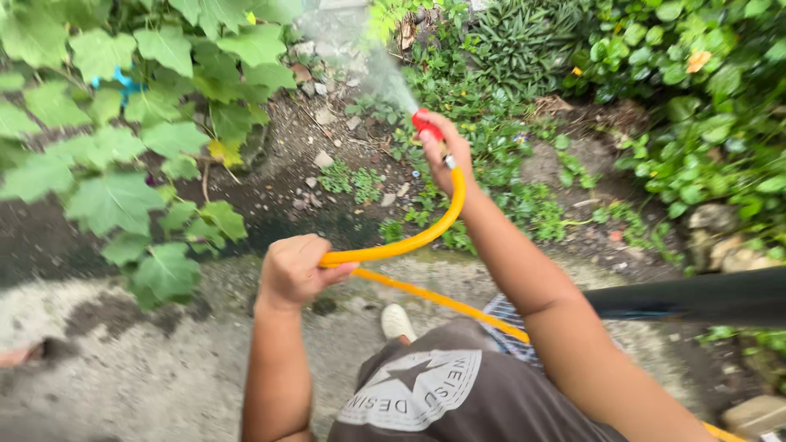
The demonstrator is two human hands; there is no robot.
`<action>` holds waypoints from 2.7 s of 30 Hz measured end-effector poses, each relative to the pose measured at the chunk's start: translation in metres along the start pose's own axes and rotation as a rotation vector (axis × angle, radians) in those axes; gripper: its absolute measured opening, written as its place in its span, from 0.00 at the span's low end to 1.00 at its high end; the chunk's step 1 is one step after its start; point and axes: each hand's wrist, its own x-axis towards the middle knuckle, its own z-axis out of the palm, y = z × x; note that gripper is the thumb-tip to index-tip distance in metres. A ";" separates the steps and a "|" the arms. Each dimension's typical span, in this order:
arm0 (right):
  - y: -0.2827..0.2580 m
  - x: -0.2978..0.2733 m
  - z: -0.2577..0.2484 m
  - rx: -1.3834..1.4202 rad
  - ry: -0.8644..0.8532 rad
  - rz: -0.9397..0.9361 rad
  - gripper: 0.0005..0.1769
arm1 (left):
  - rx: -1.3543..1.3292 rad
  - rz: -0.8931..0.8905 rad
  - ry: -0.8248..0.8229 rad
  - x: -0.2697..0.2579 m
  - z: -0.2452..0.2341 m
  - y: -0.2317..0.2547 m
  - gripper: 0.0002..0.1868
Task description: The person waters several plants in an outdoor garden area by hand using a yellow hose and a spray nozzle, moving the stream of water across different pots and garden beds.
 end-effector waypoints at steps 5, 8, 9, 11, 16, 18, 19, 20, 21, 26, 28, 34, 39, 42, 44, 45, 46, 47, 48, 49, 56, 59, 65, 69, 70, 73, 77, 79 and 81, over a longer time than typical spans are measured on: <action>0.005 0.042 0.021 0.021 0.017 0.160 0.17 | -0.256 -0.043 0.033 0.015 0.030 -0.063 0.23; 0.015 0.068 0.024 0.032 0.046 0.192 0.17 | -0.375 -0.096 0.009 0.019 0.051 -0.085 0.22; 0.021 0.073 0.024 0.061 0.041 0.097 0.16 | -0.379 -0.098 0.005 0.019 0.059 -0.089 0.22; 0.030 0.080 0.021 0.060 0.045 0.112 0.15 | -0.427 -0.140 -0.022 0.024 0.073 -0.097 0.22; 0.052 0.106 0.019 -0.012 0.008 0.154 0.15 | -0.445 -0.222 -0.004 0.034 0.093 -0.111 0.24; 0.060 0.120 0.017 -0.012 0.024 0.079 0.14 | -0.432 -0.242 0.002 0.044 0.101 -0.112 0.24; 0.063 0.127 0.014 -0.008 0.017 0.077 0.14 | -0.460 -0.244 0.009 0.049 0.105 -0.111 0.24; 0.066 0.135 0.011 0.001 0.022 0.066 0.15 | -0.488 -0.245 0.015 0.054 0.109 -0.110 0.24; 0.069 0.143 0.007 0.011 0.026 0.055 0.15 | -0.483 -0.250 0.022 0.058 0.113 -0.109 0.24; 0.078 0.176 -0.015 -0.100 -0.009 -0.026 0.14 | -0.432 -0.353 0.029 0.081 0.137 -0.102 0.24; 0.080 0.188 -0.025 -0.139 -0.007 -0.068 0.14 | -0.424 -0.361 0.045 0.089 0.146 -0.098 0.24; 0.090 0.211 -0.042 -0.178 -0.009 -0.064 0.14 | -0.402 -0.444 0.022 0.105 0.169 -0.087 0.25; 0.098 0.221 -0.052 -0.261 -0.023 -0.082 0.14 | -0.373 -0.485 -0.022 0.107 0.190 -0.068 0.24; 0.100 0.223 -0.054 -0.311 -0.040 -0.075 0.13 | -0.347 -0.469 -0.022 0.107 0.201 -0.061 0.23; 0.099 0.224 -0.055 -0.286 -0.041 -0.072 0.14 | -0.332 -0.497 -0.050 0.108 0.205 -0.058 0.25; 0.099 0.223 -0.055 -0.266 -0.040 -0.063 0.15 | -0.329 -0.499 -0.046 0.108 0.206 -0.057 0.25; 0.100 0.222 -0.054 -0.263 -0.044 -0.066 0.15 | -0.340 -0.510 -0.049 0.108 0.207 -0.057 0.24; 0.101 0.220 -0.053 -0.202 -0.052 0.010 0.14 | -0.353 -0.522 -0.053 0.108 0.207 -0.056 0.24; 0.104 0.219 -0.052 -0.141 -0.061 0.086 0.13 | -0.351 -0.525 -0.051 0.108 0.208 -0.055 0.24; 0.108 0.218 -0.050 -0.140 -0.064 0.085 0.13 | -0.359 -0.543 -0.059 0.108 0.210 -0.053 0.24; 0.152 0.206 -0.032 0.155 0.121 0.085 0.11 | -0.389 -0.568 -0.043 0.101 0.229 -0.050 0.24; 0.168 0.202 -0.024 0.185 0.166 0.118 0.11 | -0.406 -0.576 -0.021 0.099 0.231 -0.048 0.23; 0.176 0.195 -0.030 0.130 0.099 0.150 0.12 | -0.364 -0.604 -0.059 0.104 0.224 -0.052 0.24; 0.167 0.193 -0.048 -0.035 -0.085 0.161 0.12 | -0.360 -0.636 -0.086 0.105 0.218 -0.055 0.24; 0.166 0.194 -0.051 -0.035 -0.088 0.163 0.12 | -0.355 -0.629 -0.087 0.106 0.217 -0.055 0.24; 0.168 0.203 -0.059 -0.078 -0.216 0.046 0.13 | -0.358 -0.598 -0.076 0.105 0.216 -0.056 0.24; 0.163 0.215 -0.063 -0.314 -0.353 -0.188 0.14 | -0.376 -0.591 -0.067 0.098 0.214 -0.057 0.24; 0.157 0.218 -0.062 -0.366 -0.382 -0.182 0.13 | -0.353 -0.629 -0.083 0.096 0.215 -0.057 0.26; 0.151 0.217 -0.059 -0.375 -0.366 -0.221 0.13 | -0.330 -0.671 -0.101 0.093 0.214 -0.056 0.27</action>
